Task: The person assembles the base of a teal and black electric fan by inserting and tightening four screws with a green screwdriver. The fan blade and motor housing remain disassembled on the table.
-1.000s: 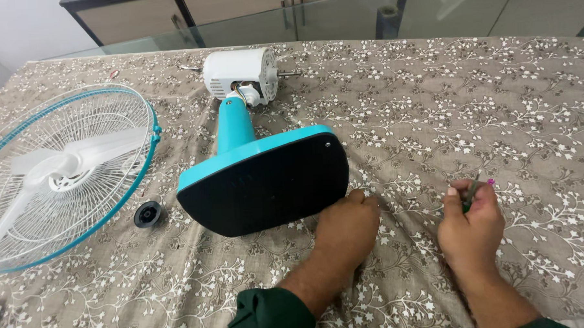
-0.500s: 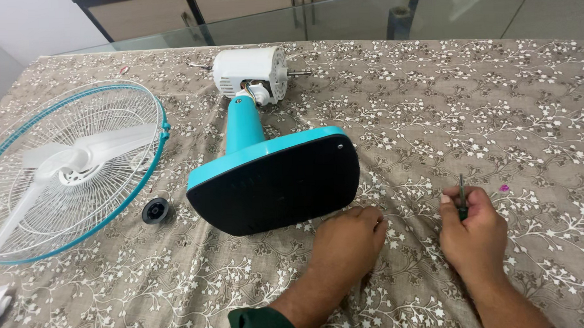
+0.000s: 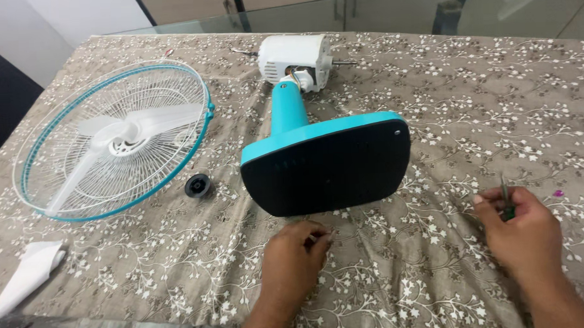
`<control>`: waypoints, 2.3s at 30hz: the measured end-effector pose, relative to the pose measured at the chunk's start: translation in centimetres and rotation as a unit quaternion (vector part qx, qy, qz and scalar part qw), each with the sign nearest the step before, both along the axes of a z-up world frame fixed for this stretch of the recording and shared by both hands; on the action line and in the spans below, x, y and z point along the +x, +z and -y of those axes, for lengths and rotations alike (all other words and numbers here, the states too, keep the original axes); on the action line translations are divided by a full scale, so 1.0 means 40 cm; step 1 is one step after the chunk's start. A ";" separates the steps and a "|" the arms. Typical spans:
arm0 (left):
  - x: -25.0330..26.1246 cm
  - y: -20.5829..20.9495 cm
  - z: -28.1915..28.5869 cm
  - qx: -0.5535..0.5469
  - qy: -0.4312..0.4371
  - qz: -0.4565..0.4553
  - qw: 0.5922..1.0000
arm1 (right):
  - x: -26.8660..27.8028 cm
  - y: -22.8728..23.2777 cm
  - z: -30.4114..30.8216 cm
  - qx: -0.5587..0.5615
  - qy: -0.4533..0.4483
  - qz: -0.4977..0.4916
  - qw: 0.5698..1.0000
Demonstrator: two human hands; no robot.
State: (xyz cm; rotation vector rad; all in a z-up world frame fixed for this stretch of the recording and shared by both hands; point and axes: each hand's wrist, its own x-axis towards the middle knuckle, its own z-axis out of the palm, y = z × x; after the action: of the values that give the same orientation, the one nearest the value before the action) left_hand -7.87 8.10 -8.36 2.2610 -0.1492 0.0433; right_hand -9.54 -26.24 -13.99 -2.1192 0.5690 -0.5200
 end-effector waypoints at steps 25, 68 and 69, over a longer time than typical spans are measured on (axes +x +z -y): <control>0.051 -0.025 -0.139 0.015 0.125 -0.017 0.992 | -0.001 0.126 -0.301 0.019 0.200 -0.218 0.955; 0.097 0.029 -0.151 0.064 0.112 -0.089 0.988 | -0.013 0.023 -0.274 0.065 0.226 -0.104 0.966; 0.097 0.029 -0.151 0.063 0.104 -0.076 0.990 | -0.014 0.024 -0.274 0.065 0.226 -0.105 0.966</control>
State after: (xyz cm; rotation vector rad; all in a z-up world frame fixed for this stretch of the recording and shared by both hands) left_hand -4.00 14.14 -7.18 2.3873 0.1702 -0.0281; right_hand -10.08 -15.27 -13.02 -2.1002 0.2106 -0.0015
